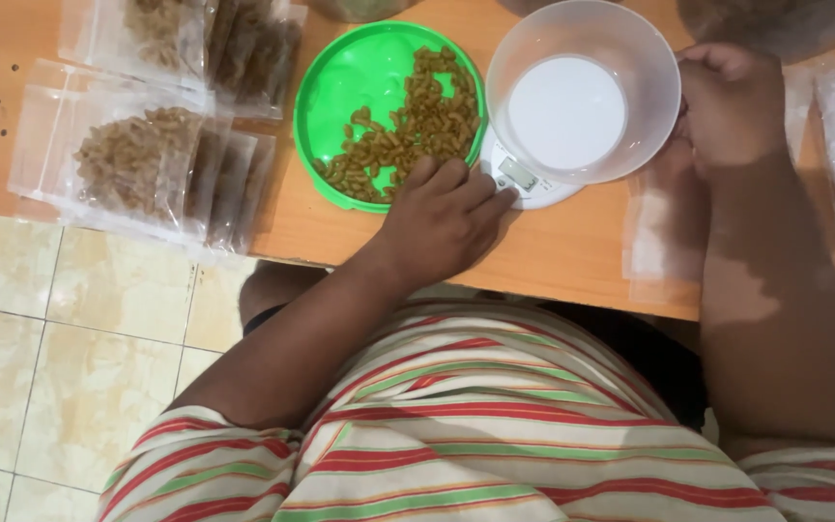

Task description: Transferring small food pellets from a plate to a digital scale and then pouring them into a packaging bag.

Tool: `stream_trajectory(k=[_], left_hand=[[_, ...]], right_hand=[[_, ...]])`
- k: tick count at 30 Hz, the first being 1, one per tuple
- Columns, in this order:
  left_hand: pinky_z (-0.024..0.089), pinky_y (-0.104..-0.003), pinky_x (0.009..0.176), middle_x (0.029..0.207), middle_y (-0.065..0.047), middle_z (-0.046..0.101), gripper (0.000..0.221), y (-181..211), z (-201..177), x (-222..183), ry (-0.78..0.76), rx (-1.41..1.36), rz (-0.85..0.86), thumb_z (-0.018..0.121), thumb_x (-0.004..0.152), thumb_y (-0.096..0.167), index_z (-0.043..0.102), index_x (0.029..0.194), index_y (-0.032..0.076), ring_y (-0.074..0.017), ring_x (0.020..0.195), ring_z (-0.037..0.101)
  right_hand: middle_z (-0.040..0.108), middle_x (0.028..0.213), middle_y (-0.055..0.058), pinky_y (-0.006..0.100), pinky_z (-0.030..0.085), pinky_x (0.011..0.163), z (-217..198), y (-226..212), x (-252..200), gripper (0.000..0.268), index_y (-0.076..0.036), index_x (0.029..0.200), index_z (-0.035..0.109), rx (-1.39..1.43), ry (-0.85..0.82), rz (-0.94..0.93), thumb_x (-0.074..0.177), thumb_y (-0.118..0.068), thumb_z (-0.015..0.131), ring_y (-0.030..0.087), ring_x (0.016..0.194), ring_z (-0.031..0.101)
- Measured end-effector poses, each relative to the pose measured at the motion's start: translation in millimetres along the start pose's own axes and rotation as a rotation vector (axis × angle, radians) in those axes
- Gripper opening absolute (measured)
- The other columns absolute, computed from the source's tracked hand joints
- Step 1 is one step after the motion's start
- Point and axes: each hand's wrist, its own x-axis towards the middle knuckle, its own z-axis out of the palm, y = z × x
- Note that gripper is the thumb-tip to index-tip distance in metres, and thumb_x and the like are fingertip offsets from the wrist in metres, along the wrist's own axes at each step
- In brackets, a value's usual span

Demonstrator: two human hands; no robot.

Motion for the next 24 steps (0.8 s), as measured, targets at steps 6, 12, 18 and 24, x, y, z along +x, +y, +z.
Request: stream_trajectory(k=[6, 12, 18, 24], left_hand=[[0.038, -0.044, 0.070, 0.091, -0.003, 0.059, 0.019, -1, -3, -6, -0.011, 0.010, -0.026, 0.073, 0.098, 0.033, 0.072, 0.110, 0.019, -0.0292, 0.078, 0.053], [0.039, -0.052, 0.072, 0.094, -0.011, 0.062, 0.014, -36, -15, -19, -0.089, -0.177, -0.308, 0.067, 0.096, 0.019, 0.073, 0.108, 0.017, -0.0358, 0.083, 0.057], [0.049, -0.058, 0.086, 0.119, -0.030, 0.059, 0.050, -102, -36, -41, -0.401, -0.033, -0.696, 0.079, 0.092, 0.040, 0.072, 0.128, 0.006, -0.0503, 0.104, 0.060], [0.048, -0.052, 0.090, 0.110, -0.025, 0.065, 0.049, -105, -35, -28, -0.560, -0.248, -0.733, 0.071, 0.093, 0.030, 0.068, 0.134, 0.003, -0.0451, 0.106, 0.061]], right_hand=[[0.066, 0.081, -0.007, 0.020, 0.042, 0.050, -1, 9, 6, 0.014, -0.018, 0.097, 0.073, 0.104, -0.012, 0.029, 0.092, -0.013, 0.061, 0.003, 0.063, 0.054], [0.063, 0.071, -0.005, 0.023, 0.046, 0.044, 2, 11, 9, 0.011, -0.015, 0.096, 0.075, 0.164, 0.001, 0.034, 0.091, -0.012, 0.066, 0.004, 0.057, 0.056], [0.063, 0.074, -0.008, 0.020, 0.046, 0.050, 3, 3, 5, 0.016, -0.015, 0.099, 0.077, 0.129, -0.021, 0.022, 0.089, -0.015, 0.065, 0.001, 0.064, 0.055], [0.060, 0.073, -0.004, 0.026, 0.052, 0.044, 2, 8, 8, 0.017, -0.012, 0.099, 0.075, 0.120, -0.014, -0.001, 0.088, -0.013, 0.063, 0.007, 0.060, 0.055]])
